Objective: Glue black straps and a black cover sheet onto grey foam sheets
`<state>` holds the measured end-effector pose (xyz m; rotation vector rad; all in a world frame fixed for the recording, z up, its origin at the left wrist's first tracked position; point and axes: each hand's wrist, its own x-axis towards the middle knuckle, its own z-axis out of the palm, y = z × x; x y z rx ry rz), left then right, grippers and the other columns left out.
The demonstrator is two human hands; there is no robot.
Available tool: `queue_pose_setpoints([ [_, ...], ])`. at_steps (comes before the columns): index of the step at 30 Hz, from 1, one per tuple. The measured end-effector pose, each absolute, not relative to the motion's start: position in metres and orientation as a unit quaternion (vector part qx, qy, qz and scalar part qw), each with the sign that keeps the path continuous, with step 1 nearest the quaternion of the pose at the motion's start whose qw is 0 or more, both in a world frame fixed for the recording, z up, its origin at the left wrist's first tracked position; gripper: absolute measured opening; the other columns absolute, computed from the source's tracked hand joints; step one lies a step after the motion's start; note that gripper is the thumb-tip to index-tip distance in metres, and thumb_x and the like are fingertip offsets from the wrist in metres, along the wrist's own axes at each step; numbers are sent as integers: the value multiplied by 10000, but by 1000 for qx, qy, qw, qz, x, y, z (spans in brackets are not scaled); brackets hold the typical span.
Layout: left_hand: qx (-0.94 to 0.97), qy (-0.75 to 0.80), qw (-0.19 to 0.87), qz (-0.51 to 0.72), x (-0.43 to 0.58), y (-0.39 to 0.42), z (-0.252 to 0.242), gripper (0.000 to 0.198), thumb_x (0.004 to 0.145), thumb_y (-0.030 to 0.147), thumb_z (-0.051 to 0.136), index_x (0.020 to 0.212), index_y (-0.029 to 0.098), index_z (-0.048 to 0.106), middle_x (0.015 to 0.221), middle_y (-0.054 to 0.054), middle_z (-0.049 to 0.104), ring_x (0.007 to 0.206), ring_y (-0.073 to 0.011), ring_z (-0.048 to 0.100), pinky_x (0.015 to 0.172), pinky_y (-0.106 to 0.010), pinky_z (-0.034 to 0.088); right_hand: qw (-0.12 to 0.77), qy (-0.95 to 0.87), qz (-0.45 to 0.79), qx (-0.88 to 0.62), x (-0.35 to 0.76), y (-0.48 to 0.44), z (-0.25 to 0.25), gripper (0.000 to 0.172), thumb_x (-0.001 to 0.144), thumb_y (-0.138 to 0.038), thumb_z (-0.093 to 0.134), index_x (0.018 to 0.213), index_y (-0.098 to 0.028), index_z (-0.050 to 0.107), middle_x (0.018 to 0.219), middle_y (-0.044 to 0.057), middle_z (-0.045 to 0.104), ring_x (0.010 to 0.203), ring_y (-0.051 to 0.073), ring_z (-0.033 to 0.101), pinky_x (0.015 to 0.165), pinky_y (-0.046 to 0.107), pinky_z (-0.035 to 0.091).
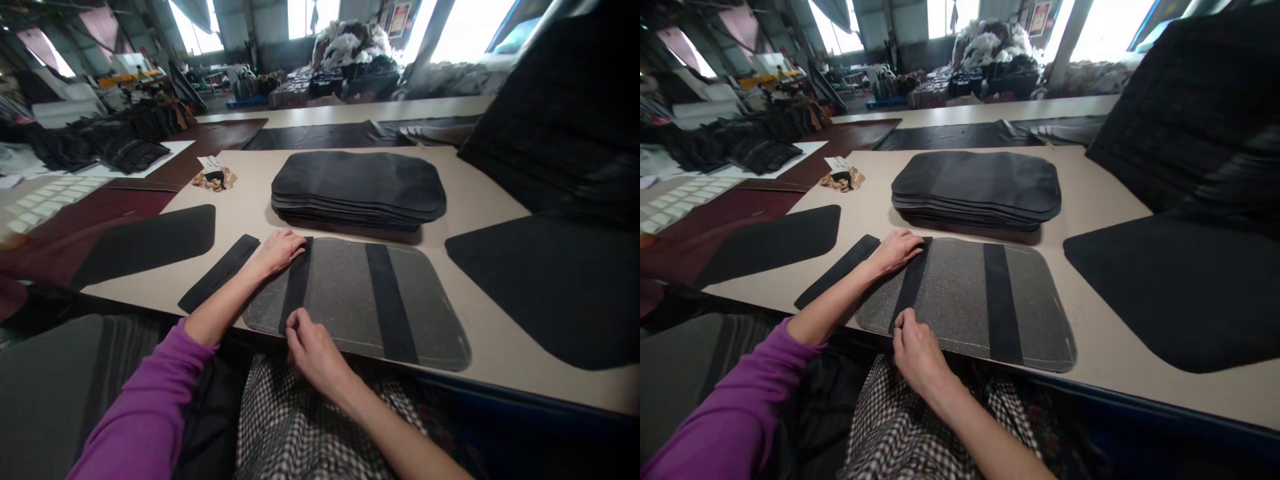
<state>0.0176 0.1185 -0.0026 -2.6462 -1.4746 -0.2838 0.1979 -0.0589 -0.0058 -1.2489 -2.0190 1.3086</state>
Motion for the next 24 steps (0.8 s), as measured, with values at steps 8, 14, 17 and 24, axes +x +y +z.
queue_pose_setpoints([
  [8,-870,-478,61,-102,23,112,-2,340,1031,375,423,1234,194,626,1155,-103,677,1085,-244,555,929,-378,436,201,-755,398,-481,196,-62,-5,142,943,-131,443,1030,-175,547,798,60,682,697,196,652,632,258,428],
  [14,-875,-461,94,-115,15,120,-27,431,1039,424,330,1278,200,610,1288,-106,638,1150,-292,545,902,-408,453,153,-777,344,-504,198,-64,-8,282,828,-187,537,1101,-155,600,873,134,736,749,300,723,627,335,531],
  [17,-871,-470,103,-96,9,128,-40,458,1027,467,319,1320,240,588,1327,-77,627,1227,-305,510,969,-446,428,125,-780,341,-509,196,-61,-8,360,782,-236,582,1126,-138,618,876,171,740,720,357,730,593,394,570],
  [24,-856,-503,46,-112,7,131,-37,482,987,505,322,1265,268,635,1285,-53,660,1257,-272,518,1061,-444,418,18,-832,344,-434,211,-55,17,287,841,-266,657,1083,-112,660,926,197,743,789,359,736,610,373,577],
])
